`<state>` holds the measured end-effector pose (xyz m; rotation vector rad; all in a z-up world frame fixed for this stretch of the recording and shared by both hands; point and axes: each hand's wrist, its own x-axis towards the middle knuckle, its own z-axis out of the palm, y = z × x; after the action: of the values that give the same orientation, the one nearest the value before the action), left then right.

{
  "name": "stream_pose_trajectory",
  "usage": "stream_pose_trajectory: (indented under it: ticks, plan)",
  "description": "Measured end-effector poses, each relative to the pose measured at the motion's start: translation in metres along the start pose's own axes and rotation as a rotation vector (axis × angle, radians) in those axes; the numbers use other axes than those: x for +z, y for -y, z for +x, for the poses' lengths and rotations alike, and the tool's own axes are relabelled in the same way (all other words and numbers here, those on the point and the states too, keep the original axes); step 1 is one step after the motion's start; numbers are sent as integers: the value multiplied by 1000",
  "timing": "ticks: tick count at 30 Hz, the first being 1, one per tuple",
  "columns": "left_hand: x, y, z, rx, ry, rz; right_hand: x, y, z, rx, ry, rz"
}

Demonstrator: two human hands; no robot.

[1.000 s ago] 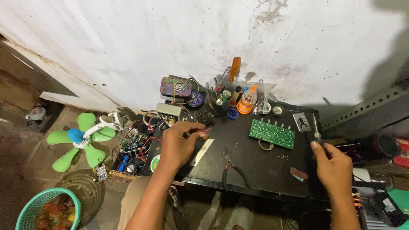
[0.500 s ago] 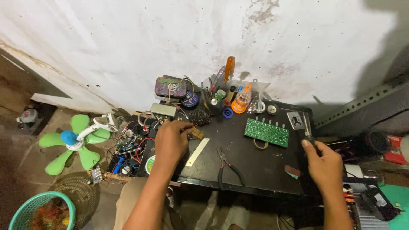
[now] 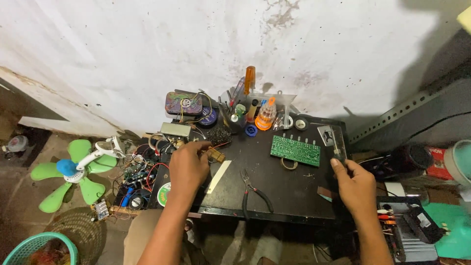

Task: Soldering electrical wires to a circuit board on a workbench.

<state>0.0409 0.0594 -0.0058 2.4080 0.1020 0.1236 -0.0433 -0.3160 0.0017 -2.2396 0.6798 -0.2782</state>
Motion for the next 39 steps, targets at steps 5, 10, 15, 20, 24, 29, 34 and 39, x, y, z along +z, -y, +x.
stream_pose_trajectory:
  ticks: [5, 10, 15, 20, 24, 29, 34, 39]
  plan:
    - [3, 6, -2, 23, -61, -15, 1, 0, -2, 0, -32, 79]
    - [-5, -4, -7, 51, -132, -51, -3, 19, -14, 1, -87, 121]
    - [-3, -23, -18, 365, -256, -251, -6, 50, -37, 71, -54, 365]
    - [16, -64, -52, 353, -36, -543, 11, 69, -61, -50, 9, 332]
    - [50, -75, -77, -23, 583, -913, 45, 62, -74, -132, 89, 426]
    - [66, -79, -97, -41, 723, -1042, 50, 88, -88, 124, 274, 538]
    - [70, -75, -99, -19, 631, -980, 43, 86, -79, 187, 422, 528]
    - [56, -80, -92, -135, 684, -1064, -7, 68, -37, 135, 520, -56]
